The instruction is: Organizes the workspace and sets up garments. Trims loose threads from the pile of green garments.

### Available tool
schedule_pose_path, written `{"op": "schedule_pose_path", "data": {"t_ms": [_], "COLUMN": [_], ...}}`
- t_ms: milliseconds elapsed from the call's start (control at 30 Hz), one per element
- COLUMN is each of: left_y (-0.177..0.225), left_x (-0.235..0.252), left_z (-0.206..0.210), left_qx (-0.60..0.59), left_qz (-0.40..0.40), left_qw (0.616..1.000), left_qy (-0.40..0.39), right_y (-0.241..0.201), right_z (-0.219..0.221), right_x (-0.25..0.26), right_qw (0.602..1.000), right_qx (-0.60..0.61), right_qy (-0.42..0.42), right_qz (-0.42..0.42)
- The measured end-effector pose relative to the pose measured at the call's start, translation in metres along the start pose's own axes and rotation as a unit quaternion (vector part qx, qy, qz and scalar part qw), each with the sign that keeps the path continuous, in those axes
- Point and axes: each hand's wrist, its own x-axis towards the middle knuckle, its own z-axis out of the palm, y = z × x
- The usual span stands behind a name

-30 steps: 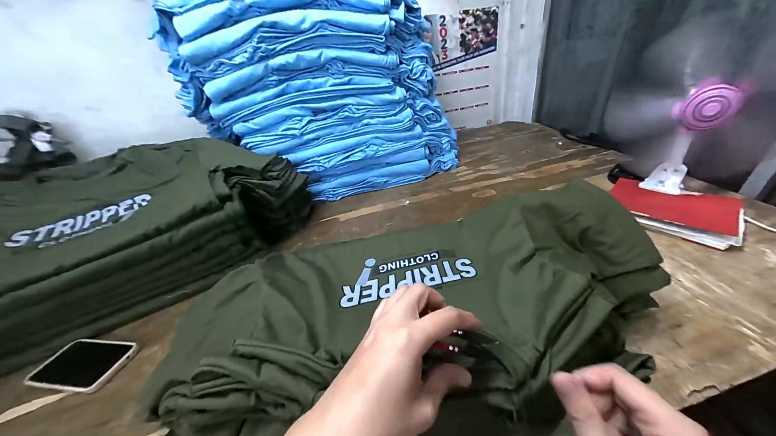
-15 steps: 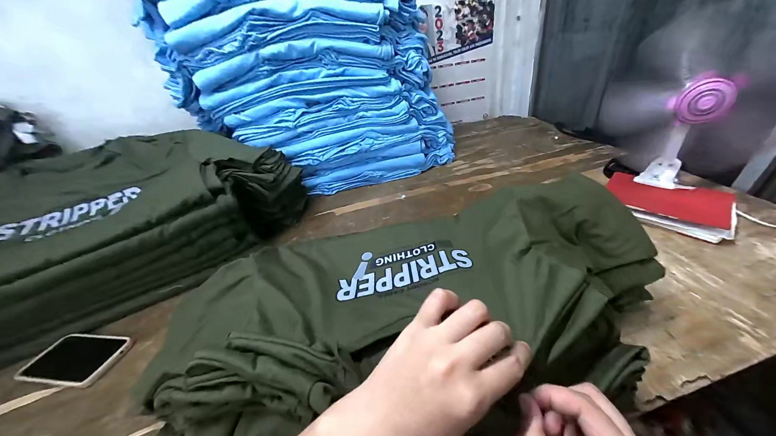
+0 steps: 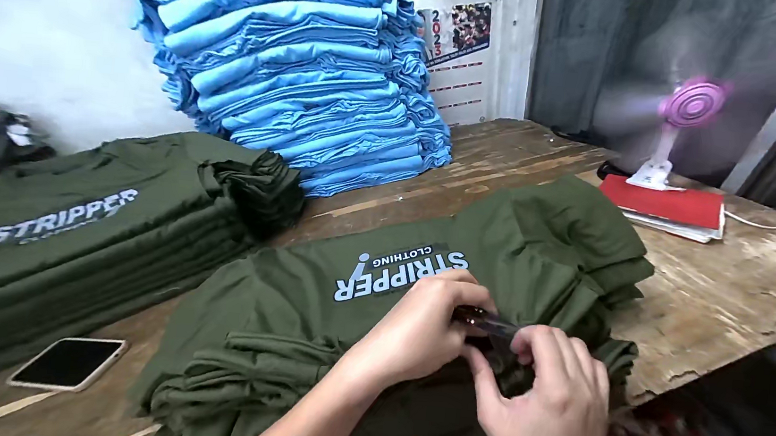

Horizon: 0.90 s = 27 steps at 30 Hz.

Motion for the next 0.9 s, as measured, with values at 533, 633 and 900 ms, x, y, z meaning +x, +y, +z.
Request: {"op": "schedule_pose_path", "data": {"t_ms": [533, 633, 900], "left_y": [-0.008, -0.007, -0.001], "left_x": [-0.022, -0.030, -0.037], "left_z": [0.000, 0.007, 0.020], "left_qx": [-0.013, 0.035, 0.180], "left_qz": [0.064, 0.120, 0.163], "left_qw": [0.989, 0.981, 0.939], "left_qy": [0.133, 0.146, 0.243], "right_y": [0.030, 0.023, 0.021], "right_z": [-0.020, -0.014, -0.010], "right_x": [-0.020, -0.022, -0.027], "right_qw": [0.976, 0.971, 0.968], "right_qx": [0.181, 0.215, 0.227], "right_qy": [0.100, 0.093, 0.086], "right_qz": [-0.062, -0.046, -0.060]}}
